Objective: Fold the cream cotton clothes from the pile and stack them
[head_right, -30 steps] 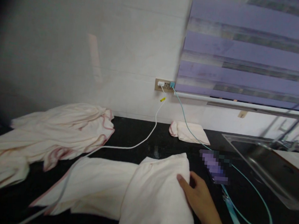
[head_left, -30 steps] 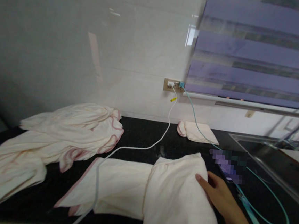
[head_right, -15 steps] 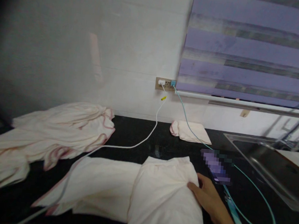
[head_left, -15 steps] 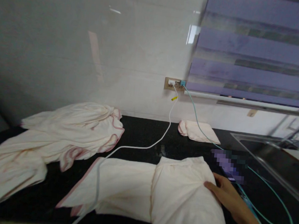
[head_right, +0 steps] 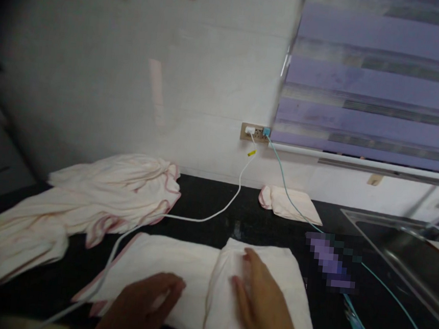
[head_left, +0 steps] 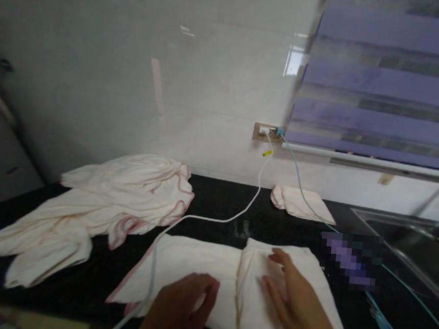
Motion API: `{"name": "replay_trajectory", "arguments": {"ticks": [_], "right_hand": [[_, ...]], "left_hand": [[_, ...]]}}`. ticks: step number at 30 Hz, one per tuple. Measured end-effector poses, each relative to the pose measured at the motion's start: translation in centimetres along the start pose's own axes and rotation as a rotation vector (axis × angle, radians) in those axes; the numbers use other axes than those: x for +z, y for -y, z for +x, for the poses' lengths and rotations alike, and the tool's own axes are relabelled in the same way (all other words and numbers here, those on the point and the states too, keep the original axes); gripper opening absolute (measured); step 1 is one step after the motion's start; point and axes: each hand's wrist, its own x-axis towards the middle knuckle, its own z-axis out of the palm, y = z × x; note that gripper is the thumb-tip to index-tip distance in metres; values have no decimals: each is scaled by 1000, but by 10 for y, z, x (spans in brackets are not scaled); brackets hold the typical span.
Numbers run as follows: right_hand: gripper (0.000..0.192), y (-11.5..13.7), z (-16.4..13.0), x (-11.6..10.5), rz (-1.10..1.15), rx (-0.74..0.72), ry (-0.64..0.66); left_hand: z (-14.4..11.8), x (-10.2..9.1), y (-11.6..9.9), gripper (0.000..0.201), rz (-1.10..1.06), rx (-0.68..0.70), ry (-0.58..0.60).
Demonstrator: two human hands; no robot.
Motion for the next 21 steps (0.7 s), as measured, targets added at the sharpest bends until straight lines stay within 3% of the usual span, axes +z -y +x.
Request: {"name": "replay_trajectory", "arguments": {"ticks": [4,7,13,21], "right_hand": [[51,23,-6,44,-34,-162,123],[59,17,-4,44,-79,-166,253],[73,4,16,30,-135,-89,389],[79,-9,57,44,-197,-17,457]], "left_hand": [[31,5,37,36,471,162,-83],[35,9,55,50,605,174,-3],[43,3,75,60,601,133,12],[115,-6,104,57,490,138,171]]}}
